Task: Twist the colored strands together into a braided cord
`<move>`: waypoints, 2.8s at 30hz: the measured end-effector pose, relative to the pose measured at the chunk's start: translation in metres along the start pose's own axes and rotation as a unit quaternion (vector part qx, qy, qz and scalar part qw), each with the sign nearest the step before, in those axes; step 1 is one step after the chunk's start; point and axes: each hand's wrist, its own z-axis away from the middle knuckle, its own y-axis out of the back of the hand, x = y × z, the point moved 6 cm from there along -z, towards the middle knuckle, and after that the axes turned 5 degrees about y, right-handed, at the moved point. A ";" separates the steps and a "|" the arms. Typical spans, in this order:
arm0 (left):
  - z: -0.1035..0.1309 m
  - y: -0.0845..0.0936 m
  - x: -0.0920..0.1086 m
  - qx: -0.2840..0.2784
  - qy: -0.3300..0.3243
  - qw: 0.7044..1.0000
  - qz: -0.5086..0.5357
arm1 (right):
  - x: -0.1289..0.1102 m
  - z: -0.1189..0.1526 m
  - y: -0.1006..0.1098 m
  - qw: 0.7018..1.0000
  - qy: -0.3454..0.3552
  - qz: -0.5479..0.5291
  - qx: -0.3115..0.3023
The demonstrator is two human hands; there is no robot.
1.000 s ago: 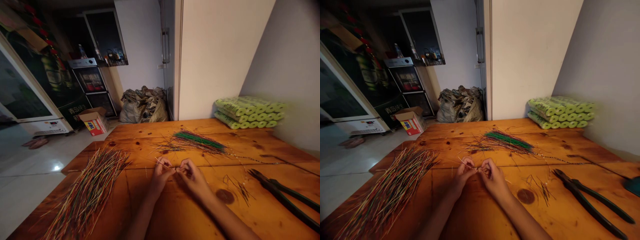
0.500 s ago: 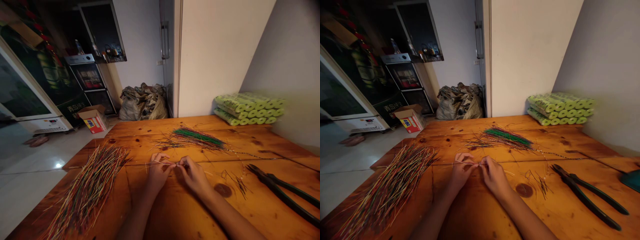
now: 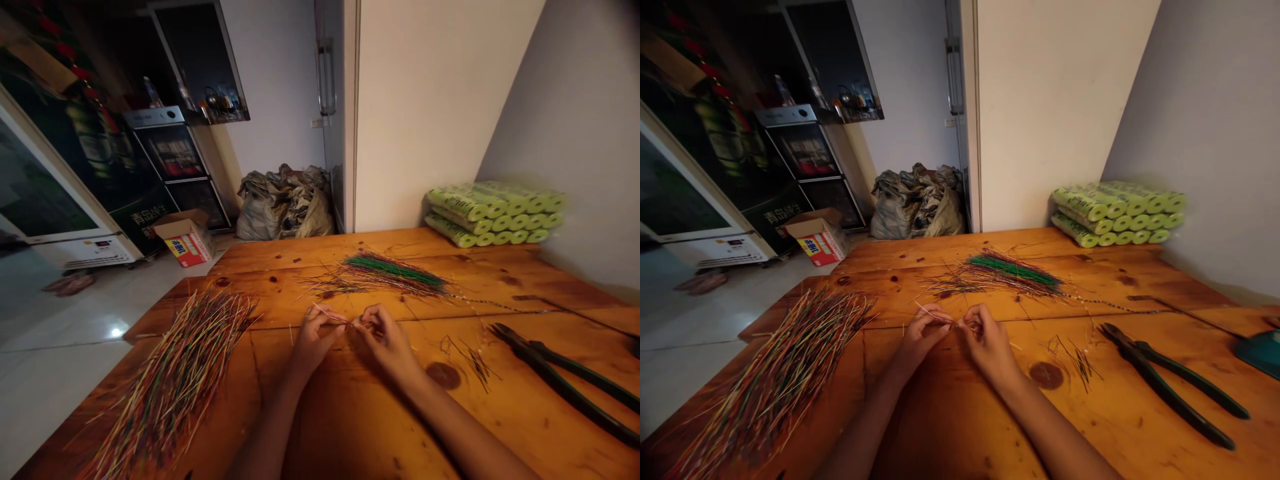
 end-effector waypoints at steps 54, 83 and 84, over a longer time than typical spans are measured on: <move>-0.002 -0.004 -0.014 -0.002 0.048 0.994 0.096 | -0.010 0.002 -0.004 0.996 0.072 0.051 -0.022; 0.002 -0.003 -0.007 0.061 0.043 0.994 0.074 | 0.015 -0.002 -0.015 0.965 -0.134 -0.192 -0.118; 0.002 -0.004 -0.007 0.063 0.041 0.995 0.069 | 0.011 -0.003 -0.012 0.980 -0.100 -0.135 -0.105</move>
